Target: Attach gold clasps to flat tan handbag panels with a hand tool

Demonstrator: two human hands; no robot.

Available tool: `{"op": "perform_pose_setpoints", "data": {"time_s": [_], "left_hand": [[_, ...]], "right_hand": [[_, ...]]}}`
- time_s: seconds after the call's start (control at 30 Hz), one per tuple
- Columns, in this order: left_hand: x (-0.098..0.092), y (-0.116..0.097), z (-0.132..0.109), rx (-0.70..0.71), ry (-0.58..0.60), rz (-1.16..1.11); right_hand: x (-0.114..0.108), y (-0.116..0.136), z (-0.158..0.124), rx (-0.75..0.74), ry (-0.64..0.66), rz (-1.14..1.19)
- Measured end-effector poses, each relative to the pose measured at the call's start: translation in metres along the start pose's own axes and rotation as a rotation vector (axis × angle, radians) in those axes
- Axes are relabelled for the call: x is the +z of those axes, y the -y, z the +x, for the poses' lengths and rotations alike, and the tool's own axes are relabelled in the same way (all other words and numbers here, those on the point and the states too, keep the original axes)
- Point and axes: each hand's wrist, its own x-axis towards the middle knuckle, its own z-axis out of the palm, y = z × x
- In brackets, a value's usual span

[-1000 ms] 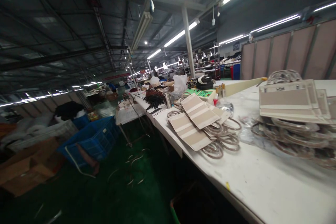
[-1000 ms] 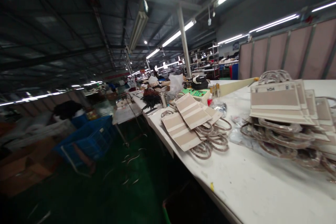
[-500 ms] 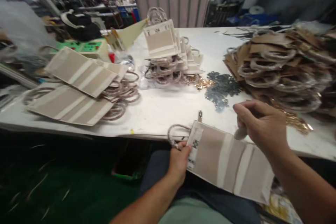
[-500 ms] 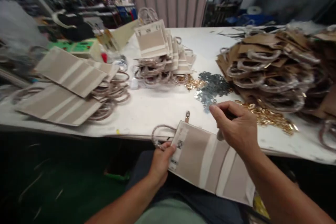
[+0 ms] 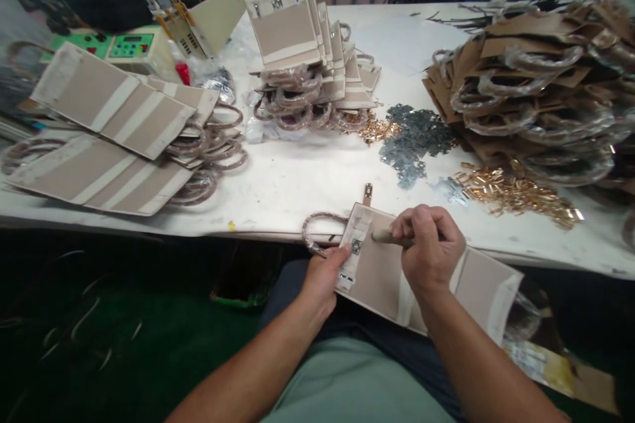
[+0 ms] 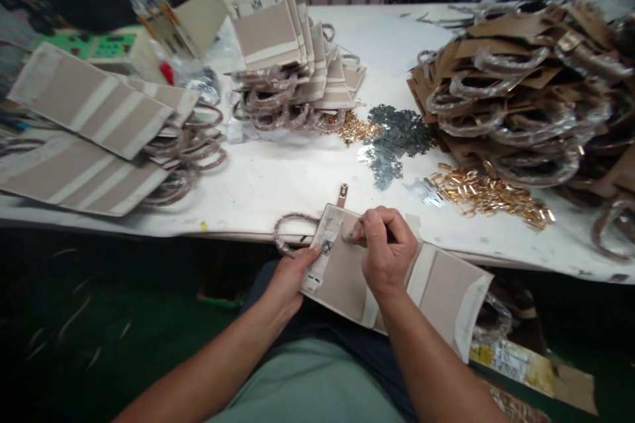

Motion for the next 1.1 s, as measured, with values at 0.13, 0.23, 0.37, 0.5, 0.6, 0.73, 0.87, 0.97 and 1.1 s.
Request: {"op": "perform_pose_setpoints", "data": {"time_s": [0.13, 0.23, 0.37, 0.5, 0.6, 0.73, 0.87, 0.97, 1.1], "left_hand": [[-0.001, -0.003, 0.003, -0.023, 0.028, 0.063], [0.002, -0.001, 0.006, 0.041, -0.025, 0.059], [0.006, 0.001, 0.009, 0.08, -0.077, 0.054], [0.007, 0.0, 0.008, 0.077, -0.071, 0.037], [0.006, -0.001, 0.008, 0.064, -0.06, 0.03], [0.005, -0.004, 0.007, 0.054, -0.032, 0.046], [0.004, -0.004, 0.006, 0.085, -0.017, 0.049], [0.003, -0.001, 0.007, 0.104, -0.015, 0.068], [-0.001, 0.005, 0.01, 0.144, 0.002, 0.071]], "right_hand": [[-0.002, 0.009, -0.008, 0.075, 0.049, 0.156], [0.004, 0.014, -0.006, 0.133, 0.037, 0.286], [0.014, 0.014, -0.002, 0.173, 0.06, 0.374], [0.02, 0.009, -0.001, 0.168, 0.093, 0.376], [0.022, 0.007, -0.004, 0.157, 0.159, 0.335], [0.03, 0.008, -0.007, 0.107, 0.362, 0.062], [0.052, 0.016, 0.008, 0.138, 0.597, -0.283], [0.073, 0.024, 0.027, 0.272, 0.72, -0.373], [0.092, 0.028, 0.04, 0.368, 0.797, -0.318]]}}
